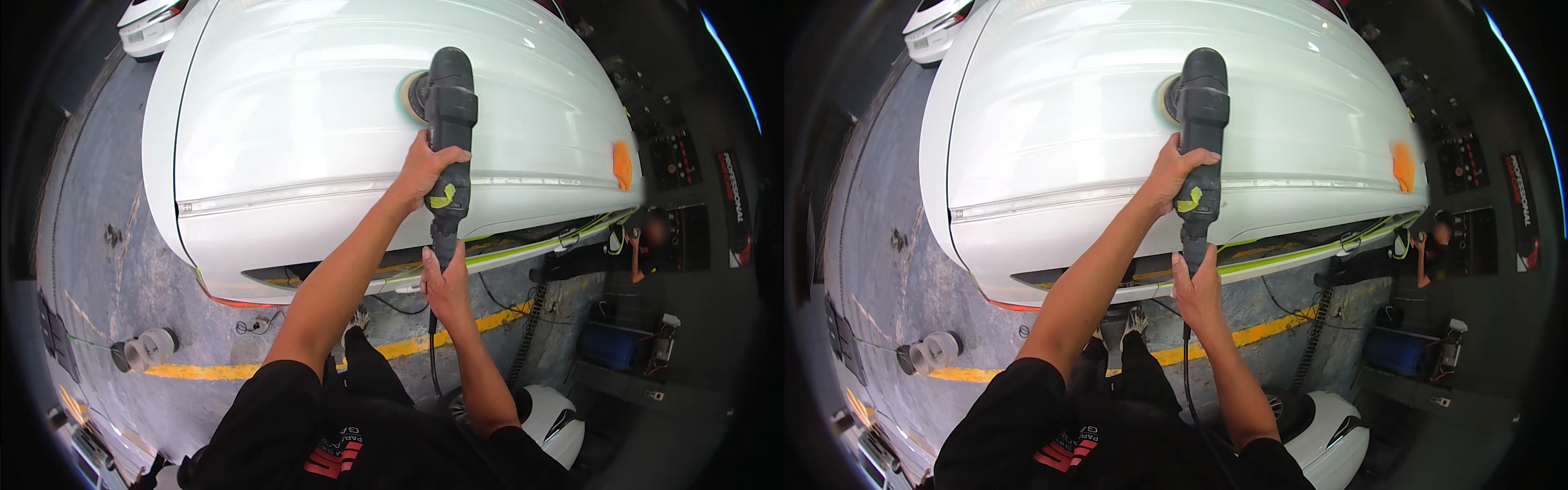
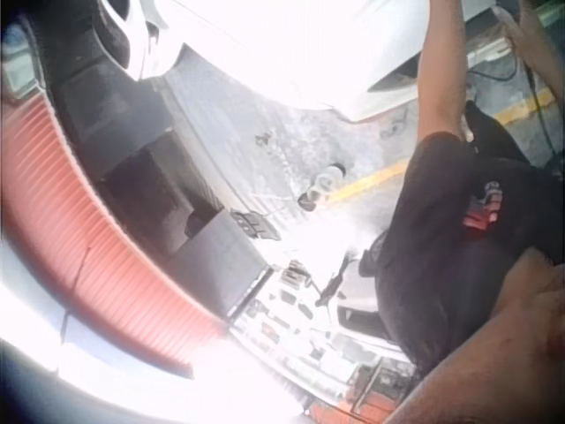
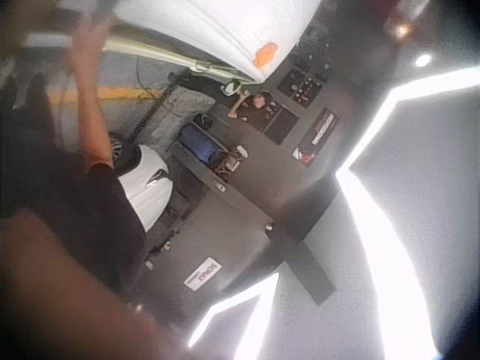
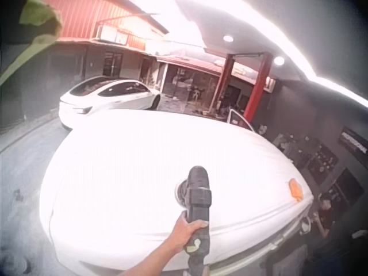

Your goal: The person uses a rotary polisher with a green pad to buff the white hood of a car. They move the tool in overlapping passes across the hood surface, occasionally using the left hand to stabilize the tool or feel the surface. The task continues without stopping until the end of the clip.

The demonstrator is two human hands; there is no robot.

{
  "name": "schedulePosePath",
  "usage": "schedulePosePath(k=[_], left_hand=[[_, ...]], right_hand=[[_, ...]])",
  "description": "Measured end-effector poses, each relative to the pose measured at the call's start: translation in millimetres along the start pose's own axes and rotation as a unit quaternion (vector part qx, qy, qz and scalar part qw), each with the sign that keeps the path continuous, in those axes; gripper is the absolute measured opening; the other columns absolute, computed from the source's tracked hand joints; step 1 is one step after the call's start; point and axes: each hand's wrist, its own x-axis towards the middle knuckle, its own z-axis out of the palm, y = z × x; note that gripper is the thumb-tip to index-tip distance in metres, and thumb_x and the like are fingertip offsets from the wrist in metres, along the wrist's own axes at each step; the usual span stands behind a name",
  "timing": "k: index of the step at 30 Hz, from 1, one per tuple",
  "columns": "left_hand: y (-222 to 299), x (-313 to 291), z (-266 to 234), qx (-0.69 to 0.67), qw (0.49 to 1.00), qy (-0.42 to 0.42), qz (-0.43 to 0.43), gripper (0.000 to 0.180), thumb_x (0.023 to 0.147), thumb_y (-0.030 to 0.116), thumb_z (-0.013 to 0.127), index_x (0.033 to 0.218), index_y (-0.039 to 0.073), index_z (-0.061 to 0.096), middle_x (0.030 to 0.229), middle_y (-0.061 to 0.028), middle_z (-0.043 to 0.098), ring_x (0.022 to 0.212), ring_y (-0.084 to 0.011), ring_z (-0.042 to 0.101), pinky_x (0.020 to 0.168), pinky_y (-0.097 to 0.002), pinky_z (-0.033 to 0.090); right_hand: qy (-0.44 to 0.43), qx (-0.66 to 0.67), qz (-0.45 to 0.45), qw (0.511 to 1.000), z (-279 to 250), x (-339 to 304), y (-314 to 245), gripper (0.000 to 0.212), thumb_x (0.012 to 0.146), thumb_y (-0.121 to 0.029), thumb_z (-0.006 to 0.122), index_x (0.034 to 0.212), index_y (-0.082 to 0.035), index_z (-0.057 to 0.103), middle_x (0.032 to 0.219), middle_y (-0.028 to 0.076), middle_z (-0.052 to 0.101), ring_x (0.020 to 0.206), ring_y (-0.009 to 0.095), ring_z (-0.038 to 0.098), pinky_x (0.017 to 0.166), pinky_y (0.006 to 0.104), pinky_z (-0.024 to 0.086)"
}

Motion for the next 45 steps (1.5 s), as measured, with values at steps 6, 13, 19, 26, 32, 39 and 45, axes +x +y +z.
schedulePosePath(k=[6, 13, 19, 26, 32, 39, 45], left_hand=[[8, -20, -33, 0.010, 1.000, 0.015, 0.018, 0.075, 0.076, 0.021, 0.086, 0.135, -0.003, 0.046, 0.108, -0.0140, 0.063, 0.084, -0.0179, 0.069, 0.071, -0.0320, 0.061], [40, -72, -119, 0.006, 0.995, 0.082, 0.058, 0.062, 0.082, 0.018, 0.080, 0.131, 0.000, 0.047, 0.105, -0.0150, 0.065, 0.086, -0.0231, 0.073, 0.072, -0.0373, 0.064], [88, -119, -189, 0.002, 0.986, 0.137, 0.096, 0.052, 0.086, 0.024, 0.075, 0.126, -0.001, 0.052, 0.105, -0.0164, 0.068, 0.086, -0.0242, 0.073, 0.072, -0.0383, 0.065], [107, -152, -176, -0.058, 0.976, 0.201, 0.066, 0.044, 0.089, 0.032, 0.073, 0.114, -0.003, 0.063, 0.090, -0.0163, 0.072, 0.074, -0.0232, 0.074, 0.065, -0.0373, 0.065], [60, -135, -57, -0.118, 0.978, 0.167, 0.030, 0.059, 0.082, 0.017, 0.084, 0.126, 0.000, 0.047, 0.102, -0.0107, 0.062, 0.081, -0.0166, 0.068, 0.071, -0.0322, 0.060], [59, -112, -5, -0.158, 0.980, 0.121, -0.001, 0.065, 0.080, 0.015, 0.085, 0.129, -0.001, 0.045, 0.105, -0.0106, 0.061, 0.084, -0.0162, 0.066, 0.072, -0.0320, 0.059], [87, -148, -74, -0.106, 0.972, 0.207, 0.035, 0.044, 0.087, 0.017, 0.080, 0.117, 0.003, 0.052, 0.094, -0.0085, 0.065, 0.073, -0.0166, 0.068, 0.065, -0.0326, 0.060]], right_hand=[[-0.023, 0.005, -0.005, 1.000, 25, -3, 7, 0.040, 0.108, -0.030, 0.064, 0.129, -0.002, 0.045, 0.079, 0.009, 0.061, 0.063, 0.018, 0.060, 0.060, 0.0357, 0.050], [-0.080, -0.122, -0.047, 0.988, 94, -13, 10, 0.049, 0.106, -0.038, 0.064, 0.130, -0.001, 0.044, 0.101, 0.030, 0.071, 0.096, 0.055, 0.068, 0.083, 0.0576, 0.052], [-0.162, -0.155, -0.095, 0.970, 157, -20, -20, 0.045, 0.107, -0.036, 0.061, 0.129, -0.002, 0.043, 0.101, 0.034, 0.071, 0.095, 0.058, 0.068, 0.082, 0.0619, 0.052], [-0.183, -0.176, -0.107, 0.961, 130, -56, -76, 0.058, 0.108, -0.036, 0.059, 0.149, -0.003, 0.037, 0.101, 0.034, 0.070, 0.096, 0.056, 0.069, 0.083, 0.0603, 0.053], [-0.126, -0.195, 0.010, 0.973, 15, -102, -96, 0.060, 0.112, -0.036, 0.054, 0.159, -0.006, 0.031, 0.090, 0.020, 0.070, 0.076, 0.033, 0.071, 0.071, 0.0459, 0.056], [-0.071, -0.107, 0.096, 0.987, -7, -111, -137, 0.051, 0.113, -0.036, 0.055, 0.151, -0.005, 0.039, 0.072, -0.001, 0.051, 0.055, 0.007, 0.049, 0.049, 0.0251, 0.041], [-0.173, -0.179, -0.018, 0.968, 29, -102, -125, 0.062, 0.112, -0.037, 0.055, 0.159, -0.004, 0.030, 0.087, 0.020, 0.069, 0.068, 0.038, 0.068, 0.068, 0.0508, 0.054]])
